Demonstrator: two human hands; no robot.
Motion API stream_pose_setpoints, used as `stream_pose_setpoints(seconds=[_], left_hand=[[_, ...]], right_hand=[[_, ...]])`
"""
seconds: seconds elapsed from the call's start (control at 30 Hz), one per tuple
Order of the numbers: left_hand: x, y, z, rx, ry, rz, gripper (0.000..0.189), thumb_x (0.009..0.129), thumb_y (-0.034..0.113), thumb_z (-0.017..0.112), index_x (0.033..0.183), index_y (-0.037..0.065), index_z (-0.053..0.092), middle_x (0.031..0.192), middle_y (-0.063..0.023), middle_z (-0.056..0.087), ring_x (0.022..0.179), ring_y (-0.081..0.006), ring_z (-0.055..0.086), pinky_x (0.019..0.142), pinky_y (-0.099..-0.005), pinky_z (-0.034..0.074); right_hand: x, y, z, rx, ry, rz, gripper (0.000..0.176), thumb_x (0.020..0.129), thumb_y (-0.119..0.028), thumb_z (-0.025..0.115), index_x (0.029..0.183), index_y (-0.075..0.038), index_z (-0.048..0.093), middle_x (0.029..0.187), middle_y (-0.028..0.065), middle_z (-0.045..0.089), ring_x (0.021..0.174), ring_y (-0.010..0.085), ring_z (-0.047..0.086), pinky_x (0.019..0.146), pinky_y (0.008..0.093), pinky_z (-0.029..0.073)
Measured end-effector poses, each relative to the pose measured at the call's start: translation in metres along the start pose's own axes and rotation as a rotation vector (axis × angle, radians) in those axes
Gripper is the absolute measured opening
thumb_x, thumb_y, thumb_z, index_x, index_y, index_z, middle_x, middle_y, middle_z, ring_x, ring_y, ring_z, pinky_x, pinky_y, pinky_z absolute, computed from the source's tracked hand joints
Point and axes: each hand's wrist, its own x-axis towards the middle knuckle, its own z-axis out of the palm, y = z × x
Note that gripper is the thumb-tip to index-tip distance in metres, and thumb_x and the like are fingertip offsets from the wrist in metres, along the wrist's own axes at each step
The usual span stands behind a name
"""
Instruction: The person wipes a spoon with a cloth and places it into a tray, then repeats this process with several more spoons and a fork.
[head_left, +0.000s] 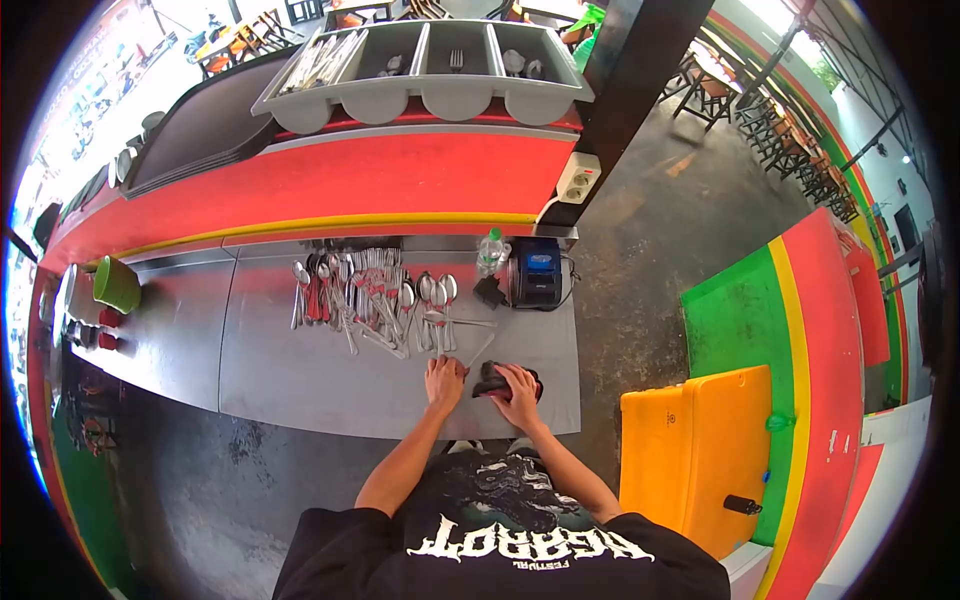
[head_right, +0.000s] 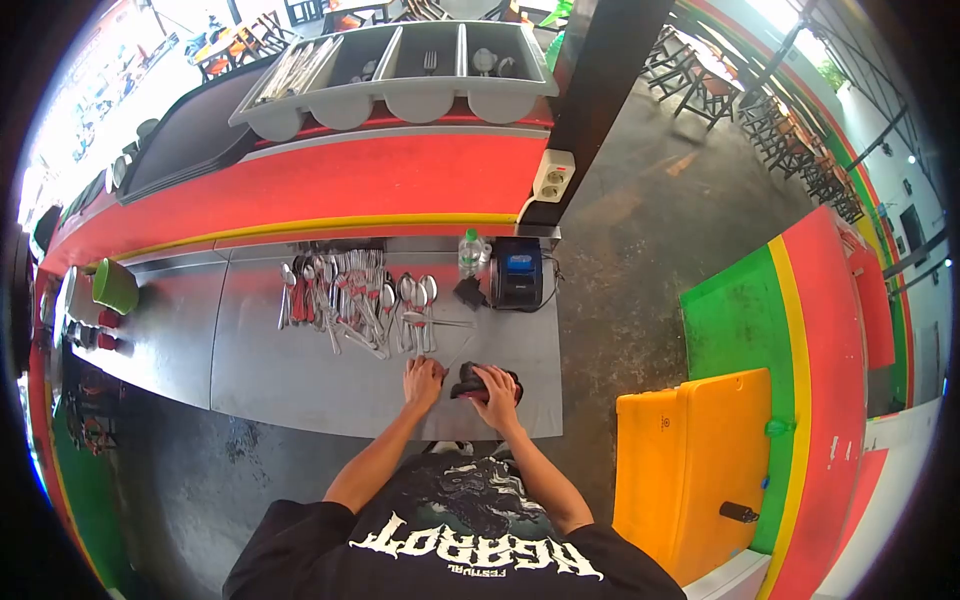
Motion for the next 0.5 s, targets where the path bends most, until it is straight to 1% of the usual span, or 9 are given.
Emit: stream_pose_setpoints(seconds=[0.03,0.1,0.13,0.17,0.2,0.27,0.3,0.4,0.5], left_hand=[[-0.004,0.0,-0.005,-0.005,-0.033,0.002,0.016,0.083,0.026,0.067,0.085,0.01,0.065,0.099,-0.0074,0.061,0.102,-0.0297,0.054,0.084,-0.0432,0.044],[-0.014,-0.002,-0.016,-0.012,-0.1,-0.004,0.015,0.086,0.026,0.065,0.086,0.01,0.065,0.101,-0.0081,0.061,0.104,-0.0302,0.055,0.085,-0.0441,0.044],[-0.016,-0.007,-0.017,-0.044,-0.14,0.003,0.015,0.087,0.026,0.065,0.087,0.01,0.065,0.099,-0.0084,0.063,0.102,-0.0301,0.057,0.085,-0.0442,0.045],[-0.018,-0.012,-0.017,-0.078,-0.181,0.008,0.015,0.087,0.026,0.064,0.088,0.01,0.064,0.097,-0.0087,0.064,0.1,-0.0299,0.059,0.084,-0.0443,0.046],[-0.021,-0.017,-0.018,-0.113,-0.222,0.013,0.015,0.088,0.026,0.064,0.089,0.01,0.064,0.095,-0.009,0.065,0.098,-0.0298,0.061,0.083,-0.0445,0.047],[-0.022,-0.007,-0.043,-0.215,-0.404,-0.137,0.015,0.089,0.025,0.063,0.091,0.01,0.063,0.088,-0.0095,0.068,0.09,-0.0301,0.065,0.079,-0.0436,0.049],[-0.024,0.0,-0.059,-0.267,-0.493,-0.213,0.016,0.089,0.024,0.063,0.092,0.009,0.063,0.085,-0.0098,0.069,0.086,-0.0302,0.067,0.077,-0.0432,0.05],[-0.033,0.004,-0.086,-0.416,-0.496,-0.028,0.014,0.088,0.02,0.064,0.094,0.008,0.063,0.078,-0.0096,0.07,0.077,-0.0306,0.068,0.071,-0.0423,0.052],[-0.032,0.008,-0.096,-0.376,-0.472,0.194,0.012,0.087,0.015,0.064,0.096,0.007,0.065,0.081,-0.0104,0.071,0.077,-0.031,0.068,0.072,-0.0402,0.052]], right_hand=[[0.002,0.0,-0.001,-0.036,0.084,-0.014,0.063,0.071,-0.015,0.079,0.13,-0.013,0.055,0.122,0.0094,0.059,0.119,0.0285,0.053,0.104,0.0427,0.037],[0.006,0.005,0.001,0.275,0.112,0.221,0.059,0.074,-0.012,0.077,0.129,-0.01,0.055,0.115,0.0103,0.062,0.109,0.0246,0.059,0.097,0.0381,0.043],[0.01,-0.003,-0.003,0.43,0.12,0.341,0.057,0.076,-0.01,0.077,0.129,-0.008,0.055,0.111,0.0107,0.064,0.105,0.0226,0.062,0.094,0.0358,0.047],[0.012,-0.01,-0.011,0.616,0.191,0.256,0.053,0.079,-0.006,0.073,0.128,-0.005,0.053,0.105,0.0102,0.065,0.095,0.0169,0.064,0.086,0.0299,0.051],[0.011,-0.02,-0.02,0.668,0.206,0.258,0.054,0.079,-0.005,0.073,0.128,-0.004,0.052,0.106,0.0098,0.065,0.097,0.0165,0.063,0.087,0.0296,0.051],[0.009,-0.028,-0.032,0.767,0.229,0.259,0.054,0.078,-0.004,0.072,0.129,-0.004,0.051,0.108,0.009,0.064,0.099,0.0157,0.063,0.089,0.0291,0.05],[0.004,-0.025,-0.033,0.762,0.18,0.241,0.058,0.077,-0.004,0.072,0.13,-0.004,0.05,0.109,0.0084,0.064,0.098,0.0148,0.063,0.087,0.0276,0.05],[-0.002,-0.037,-0.052,0.544,-0.042,0.113,0.059,0.074,-0.004,0.074,0.129,-0.005,0.051,0.11,0.0079,0.064,0.097,0.0154,0.062,0.088,0.0281,0.049],[0.009,-0.051,-0.057,0.397,-0.175,-0.137,0.06,0.072,-0.005,0.076,0.127,-0.005,0.053,0.111,0.0068,0.063,0.094,0.0151,0.062,0.088,0.0276,0.049]])
